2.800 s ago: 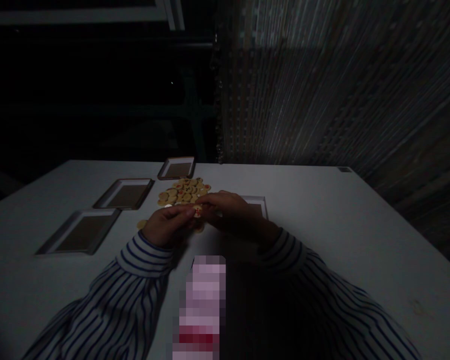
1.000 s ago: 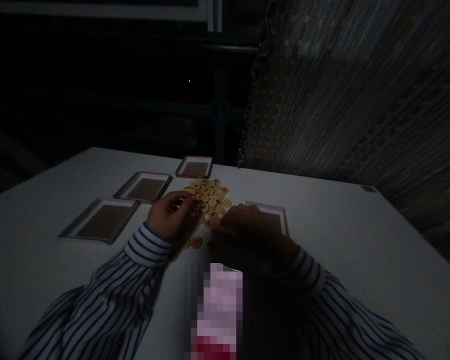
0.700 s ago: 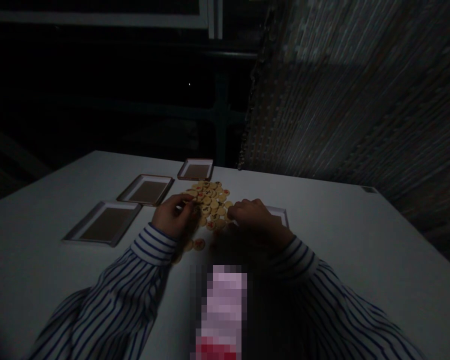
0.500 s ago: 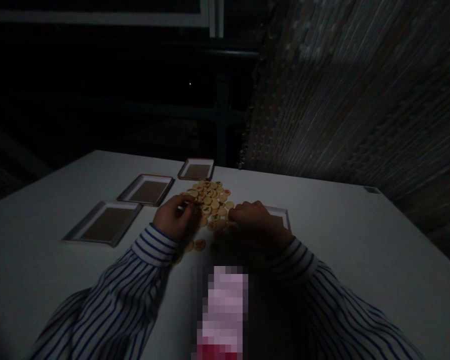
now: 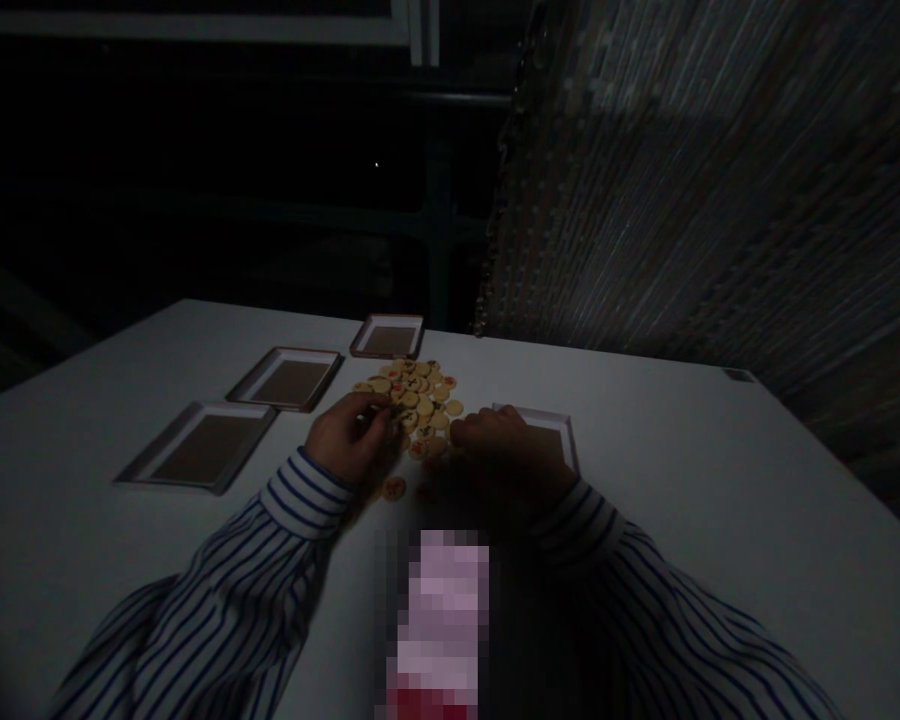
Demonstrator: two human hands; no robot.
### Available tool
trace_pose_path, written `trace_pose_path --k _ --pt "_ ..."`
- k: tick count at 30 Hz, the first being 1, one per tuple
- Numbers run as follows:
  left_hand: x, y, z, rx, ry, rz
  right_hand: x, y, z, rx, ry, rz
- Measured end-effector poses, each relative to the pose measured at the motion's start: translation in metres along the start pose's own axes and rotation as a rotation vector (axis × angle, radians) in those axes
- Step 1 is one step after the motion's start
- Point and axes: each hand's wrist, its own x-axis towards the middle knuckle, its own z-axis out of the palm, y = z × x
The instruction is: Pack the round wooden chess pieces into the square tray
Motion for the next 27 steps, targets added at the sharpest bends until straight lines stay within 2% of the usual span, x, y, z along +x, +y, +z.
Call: trace_pose_path --k 5,8,12,16,18,21,27 --pt "-0.001 0.002 0.001 -0.018 0.01 0.045 -0.001 0.002 -0.005 0.017 -0.017 0.007" --pt "-0.001 0.006 0.0 -0.057 -0.017 0.072 -0.003 0.005 -0.013 0.127 0.024 0.023" --pt "-0.003 0.011 0.0 -0.112 -0.069 0.109 -0.004 0.008 -0.023 0.443 0.101 0.135" --pt "-0.005 0.014 0.003 -0.197 -0.084 0.122 -0.002 0.009 -0.025 0.906 0.081 0.183" --pt "-0.007 0.017 0.005 -0.249 -0.104 0.115 -0.001 0.008 -0.025 1.068 0.079 0.189" --pt "-0.009 0.022 0.004 -0.312 -0.133 0.08 -0.002 0.005 -0.027 1.203 0.062 0.204" --pt "-0.012 0.031 0.0 -0.397 -0.163 0.002 -0.004 0.003 -0.031 1.336 0.033 0.194"
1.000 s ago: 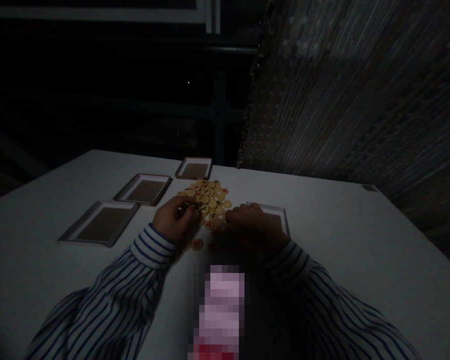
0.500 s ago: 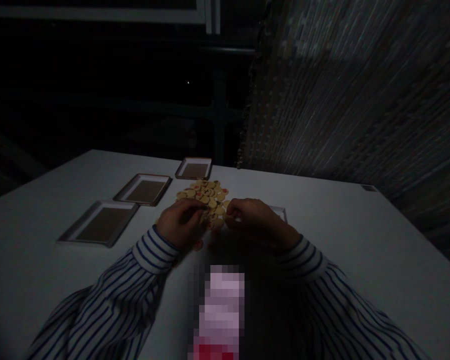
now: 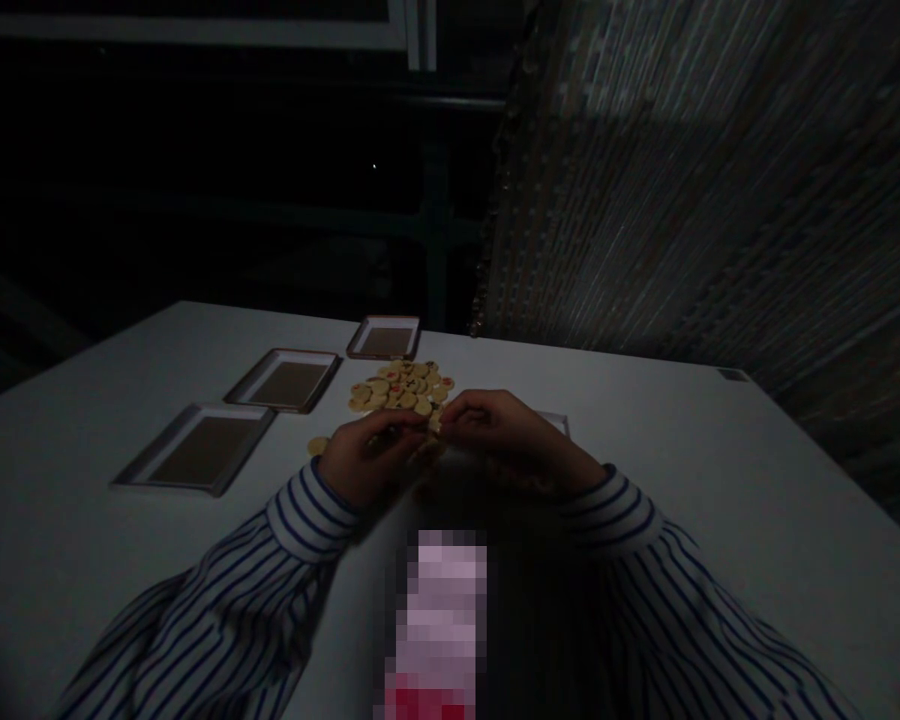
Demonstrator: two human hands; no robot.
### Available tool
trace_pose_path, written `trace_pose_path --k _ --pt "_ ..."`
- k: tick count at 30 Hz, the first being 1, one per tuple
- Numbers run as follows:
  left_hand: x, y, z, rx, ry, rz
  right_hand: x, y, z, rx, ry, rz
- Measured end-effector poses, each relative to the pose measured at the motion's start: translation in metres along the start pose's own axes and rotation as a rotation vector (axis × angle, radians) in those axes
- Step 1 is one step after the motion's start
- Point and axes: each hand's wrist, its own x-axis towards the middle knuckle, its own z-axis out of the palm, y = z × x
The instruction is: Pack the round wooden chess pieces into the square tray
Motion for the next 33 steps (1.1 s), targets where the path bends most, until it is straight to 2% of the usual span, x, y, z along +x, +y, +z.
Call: trace_pose_path --k 5,18,25,33 --pt "-0.001 0.004 0.0 -0.077 -0.007 -0.053 0.0 -0.001 -0.001 0.014 -0.019 0.006" --pt "0.0 0.006 0.0 -0.221 -0.012 -0.091 0.0 -0.001 0.001 0.069 -0.034 0.016" --pt "0.003 0.013 0.003 -0.404 0.07 -0.208 -0.001 -0.003 -0.001 0.074 -0.003 0.025" --pt "0.003 0.004 0.004 -0.537 0.085 -0.276 -0.002 -0.005 0.0 0.09 0.039 0.013"
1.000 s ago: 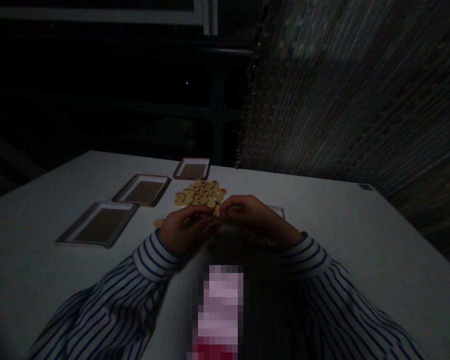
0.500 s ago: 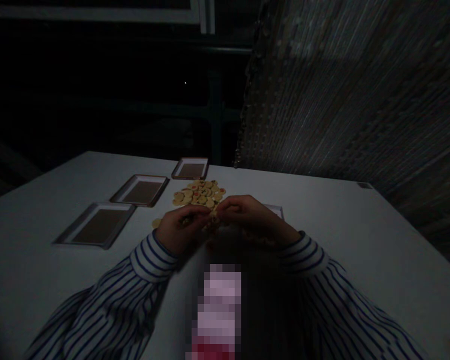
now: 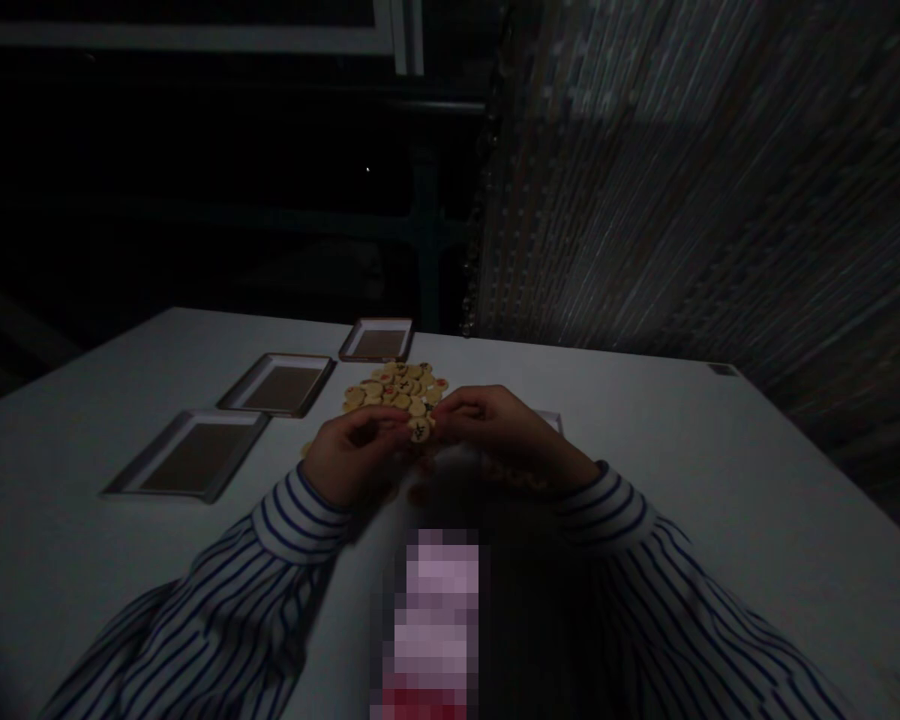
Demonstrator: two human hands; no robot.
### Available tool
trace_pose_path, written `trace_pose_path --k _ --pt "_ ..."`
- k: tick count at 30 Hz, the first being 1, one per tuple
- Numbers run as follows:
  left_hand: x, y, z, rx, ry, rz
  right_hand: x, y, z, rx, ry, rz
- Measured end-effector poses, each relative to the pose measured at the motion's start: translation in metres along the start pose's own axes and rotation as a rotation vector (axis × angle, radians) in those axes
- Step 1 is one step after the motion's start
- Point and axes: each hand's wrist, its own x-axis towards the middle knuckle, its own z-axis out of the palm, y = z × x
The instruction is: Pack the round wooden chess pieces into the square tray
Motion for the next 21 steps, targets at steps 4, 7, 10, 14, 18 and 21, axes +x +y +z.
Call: trace_pose_path --k 4,7,10,14,18,21 --pt "0.001 0.001 -0.001 -0.008 0.028 -0.043 -0.001 -0.002 0.0 -0.013 0.015 -0.022" --pt "0.001 0.002 -0.001 0.011 0.04 -0.046 -0.001 -0.001 -0.001 -0.036 0.032 -0.04" --pt "0.002 0.0 -0.001 0.011 0.033 -0.037 -0.002 -0.002 -0.002 -0.081 0.053 -0.054" --pt "0.0 0.0 0.0 0.015 0.023 -0.039 -0.005 -0.009 -0.005 -0.161 0.08 -0.091" --pt "-0.001 0.002 0.0 0.053 0.02 -0.037 -0.013 -0.015 -0.009 -0.218 0.109 -0.096" --pt "-0.002 0.001 0.0 0.048 0.004 -0.03 -0.019 -0.016 -0.015 -0.252 0.138 -0.092"
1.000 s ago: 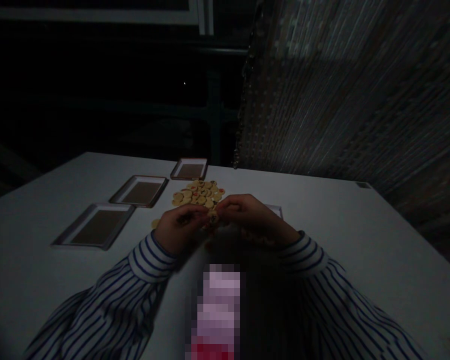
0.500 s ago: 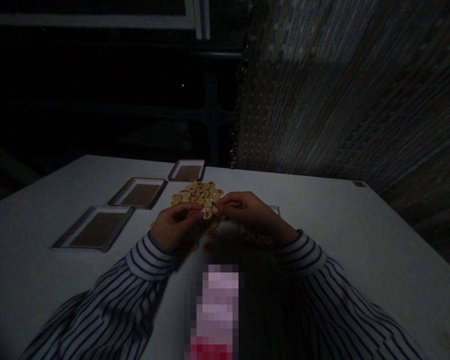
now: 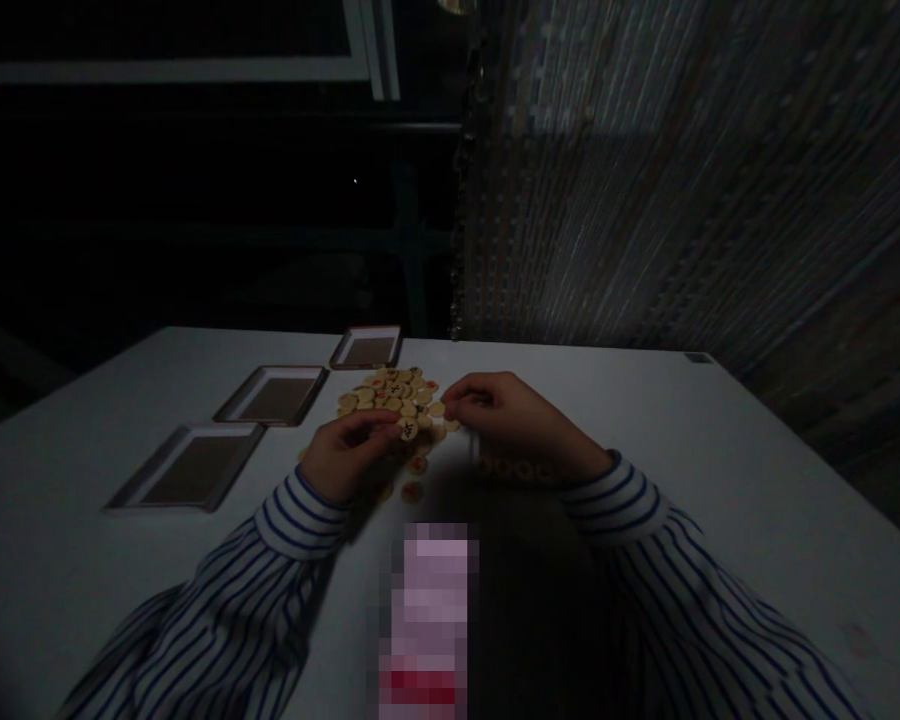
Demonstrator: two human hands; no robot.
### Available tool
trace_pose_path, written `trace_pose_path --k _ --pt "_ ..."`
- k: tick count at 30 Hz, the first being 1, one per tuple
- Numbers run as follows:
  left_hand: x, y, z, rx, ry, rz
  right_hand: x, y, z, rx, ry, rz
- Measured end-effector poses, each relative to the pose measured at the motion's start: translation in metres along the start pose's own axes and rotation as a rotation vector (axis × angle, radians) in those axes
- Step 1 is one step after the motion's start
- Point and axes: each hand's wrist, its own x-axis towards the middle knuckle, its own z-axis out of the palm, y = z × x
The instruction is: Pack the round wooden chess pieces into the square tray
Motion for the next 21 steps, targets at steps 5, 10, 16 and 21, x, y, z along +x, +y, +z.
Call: trace_pose_path --k 5,10,16,21 --pt "0.0 0.001 0.002 0.006 0.008 -0.015 -0.008 0.0 -0.012 -0.102 0.057 0.015" --pt "0.0 0.003 0.005 -0.006 0.011 -0.013 -0.013 -0.004 -0.018 -0.145 0.069 -0.036" --pt "0.001 0.007 0.016 0.017 0.032 0.0 -0.017 -0.005 -0.024 -0.161 0.079 -0.079" --pt "0.004 0.013 0.031 -0.005 0.044 0.05 -0.021 -0.006 -0.03 -0.19 0.111 -0.102"
